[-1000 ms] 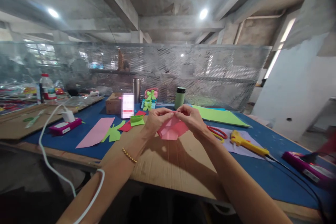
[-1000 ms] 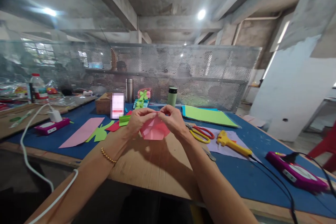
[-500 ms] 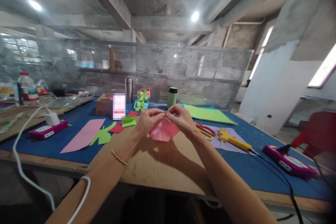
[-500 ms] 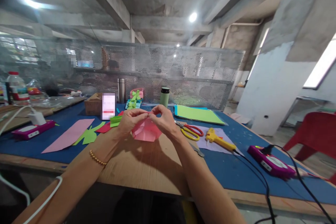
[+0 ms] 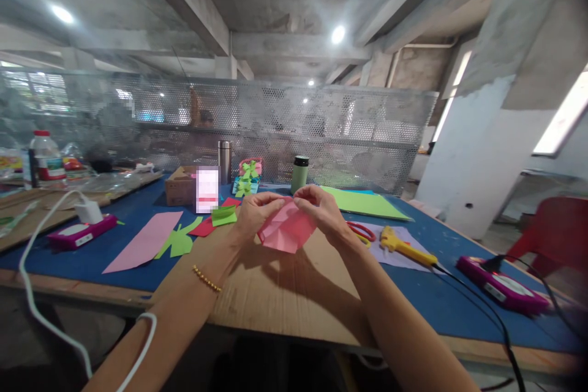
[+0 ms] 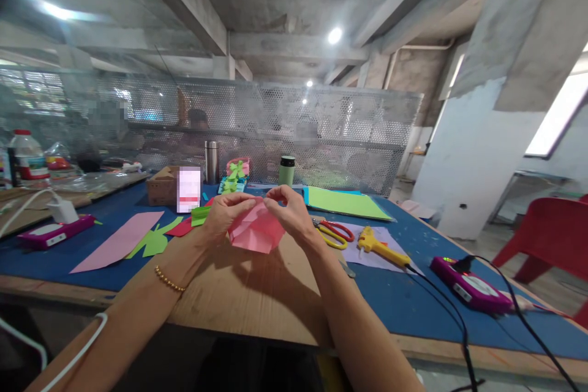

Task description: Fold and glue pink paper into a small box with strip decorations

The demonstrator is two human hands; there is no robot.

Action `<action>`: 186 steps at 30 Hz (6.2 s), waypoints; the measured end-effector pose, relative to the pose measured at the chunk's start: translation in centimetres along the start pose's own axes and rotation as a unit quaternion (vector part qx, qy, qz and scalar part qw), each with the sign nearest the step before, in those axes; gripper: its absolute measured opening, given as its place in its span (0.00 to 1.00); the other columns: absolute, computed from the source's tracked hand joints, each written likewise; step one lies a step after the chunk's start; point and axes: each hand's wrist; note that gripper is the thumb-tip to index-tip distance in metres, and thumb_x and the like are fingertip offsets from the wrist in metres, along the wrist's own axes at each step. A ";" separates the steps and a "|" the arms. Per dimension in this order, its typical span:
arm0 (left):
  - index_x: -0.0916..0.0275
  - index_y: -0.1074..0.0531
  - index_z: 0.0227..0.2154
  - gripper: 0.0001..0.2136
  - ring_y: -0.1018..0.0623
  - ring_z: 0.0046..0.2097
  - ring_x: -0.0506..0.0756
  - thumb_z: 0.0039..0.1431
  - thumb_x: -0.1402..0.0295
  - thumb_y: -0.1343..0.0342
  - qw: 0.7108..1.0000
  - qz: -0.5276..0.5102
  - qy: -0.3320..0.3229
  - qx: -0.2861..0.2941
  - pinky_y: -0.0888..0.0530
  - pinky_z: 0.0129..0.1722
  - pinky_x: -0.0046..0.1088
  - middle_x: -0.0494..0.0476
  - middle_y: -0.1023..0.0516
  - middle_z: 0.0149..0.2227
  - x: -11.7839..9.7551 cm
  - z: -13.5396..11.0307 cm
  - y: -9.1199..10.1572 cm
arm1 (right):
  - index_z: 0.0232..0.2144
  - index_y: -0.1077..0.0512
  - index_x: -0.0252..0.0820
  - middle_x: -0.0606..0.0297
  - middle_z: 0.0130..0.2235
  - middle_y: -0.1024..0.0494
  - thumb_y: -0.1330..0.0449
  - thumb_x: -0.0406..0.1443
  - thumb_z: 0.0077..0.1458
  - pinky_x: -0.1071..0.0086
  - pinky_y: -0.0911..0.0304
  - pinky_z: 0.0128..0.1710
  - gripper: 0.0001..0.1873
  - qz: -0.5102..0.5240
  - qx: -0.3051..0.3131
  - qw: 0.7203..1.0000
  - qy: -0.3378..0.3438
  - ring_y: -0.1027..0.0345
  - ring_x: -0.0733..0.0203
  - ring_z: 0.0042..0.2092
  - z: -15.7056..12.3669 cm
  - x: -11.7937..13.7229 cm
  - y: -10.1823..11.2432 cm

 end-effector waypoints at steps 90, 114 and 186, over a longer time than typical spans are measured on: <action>0.65 0.21 0.30 0.14 0.26 0.29 0.52 0.43 0.62 0.29 0.986 -0.095 0.087 0.102 0.32 0.31 0.28 0.56 0.21 0.28 0.2 -0.9 -1.0 | 0.50 0.25 0.46 0.60 0.48 0.27 0.50 0.28 0.52 0.70 0.35 0.31 0.25 0.067 0.128 0.979 0.141 0.35 0.66 0.33 -1.5 -1.1 0.4; 0.60 0.24 0.44 0.16 0.25 0.40 0.55 0.50 0.68 0.36 0.976 0.149 -0.144 -0.061 0.31 0.41 0.29 0.56 0.22 0.37 -0.4 -0.3 -0.2 | 0.31 0.27 0.42 0.66 0.26 0.29 0.42 0.40 0.53 0.69 0.43 0.25 0.08 -0.015 -0.049 0.997 0.065 0.41 0.64 0.26 -0.7 -2.8 0.2; 0.60 0.30 0.30 0.05 0.30 0.35 0.54 0.61 0.69 0.41 0.901 0.322 -0.288 -0.034 0.32 0.39 0.32 0.53 0.28 0.32 0.5 -0.7 -0.5 | 0.32 0.25 0.40 0.66 0.29 0.29 0.42 0.38 0.57 0.70 0.42 0.28 0.08 -0.041 -0.063 0.985 0.152 0.39 0.65 0.28 -2.0 -1.1 -1.4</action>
Point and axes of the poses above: each hand's wrist, its own z-axis towards the middle knuckle, its own y-axis out of the back of the hand, x = y × z
